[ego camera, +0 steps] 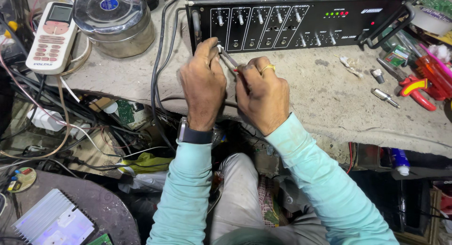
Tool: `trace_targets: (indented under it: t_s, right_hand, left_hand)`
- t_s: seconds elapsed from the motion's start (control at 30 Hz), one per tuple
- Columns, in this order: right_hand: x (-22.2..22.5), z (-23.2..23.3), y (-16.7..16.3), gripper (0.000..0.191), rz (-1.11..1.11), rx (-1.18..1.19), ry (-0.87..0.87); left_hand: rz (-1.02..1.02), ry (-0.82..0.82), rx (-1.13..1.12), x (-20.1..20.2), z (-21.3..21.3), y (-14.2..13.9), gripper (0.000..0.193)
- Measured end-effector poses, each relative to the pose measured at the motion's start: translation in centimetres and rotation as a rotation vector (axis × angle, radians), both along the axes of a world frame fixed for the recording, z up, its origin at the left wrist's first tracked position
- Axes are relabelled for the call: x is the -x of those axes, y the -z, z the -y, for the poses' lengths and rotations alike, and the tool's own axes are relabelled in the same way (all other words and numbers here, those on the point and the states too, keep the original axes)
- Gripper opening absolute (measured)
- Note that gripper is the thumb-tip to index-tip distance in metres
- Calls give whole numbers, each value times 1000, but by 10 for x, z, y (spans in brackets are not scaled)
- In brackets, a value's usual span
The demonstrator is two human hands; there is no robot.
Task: The person works on a black audio amplifier placed on a cluttered workbench. They use a red-handled screwdriver to unscrew and tighten screws on the front panel, handle small metal connectors and knobs, and use a utility knife on a small component while adjusting parts of the unit.
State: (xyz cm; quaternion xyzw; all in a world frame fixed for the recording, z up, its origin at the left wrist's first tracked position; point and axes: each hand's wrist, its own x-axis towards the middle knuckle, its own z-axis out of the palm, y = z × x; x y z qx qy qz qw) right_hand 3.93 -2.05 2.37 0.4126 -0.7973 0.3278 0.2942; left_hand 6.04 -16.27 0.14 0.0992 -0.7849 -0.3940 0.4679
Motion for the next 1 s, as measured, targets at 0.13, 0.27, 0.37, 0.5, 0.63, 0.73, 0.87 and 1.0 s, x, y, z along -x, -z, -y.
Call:
trace_targets:
  t_s: [0.13, 0.27, 0.37, 0.5, 0.63, 0.73, 0.87, 1.0]
  right_hand:
    - [-4, 2, -3, 20, -70, -175, -2]
    - [4, -1, -8, 22, -150, -277, -16]
    - [6, 1, -9, 16, -97, -296, 16]
    - [6, 6, -6, 15, 55, -151, -10]
    - [6, 11, 1, 19, 184, -81, 36]
    - [13, 15, 5, 20, 400, 23, -7]
    - [19, 18, 5, 24, 949, 303, -132]
    - [7, 17, 2, 20, 531, 68, 51]
  left_hand:
    - [56, 129, -108, -3, 4, 8, 43]
    - [53, 199, -114, -3, 6, 14, 47]
    - [64, 198, -109, -3, 5, 16, 46]
    - [50, 199, -127, -5, 0, 15, 47]
    - [60, 218, -134, -6, -1, 13, 47]
    - [64, 234, -130, -6, 1, 14, 51]
    - [23, 317, -146, -8, 3, 17, 51]
    - [-15, 375, -169, -8, 3, 19, 55]
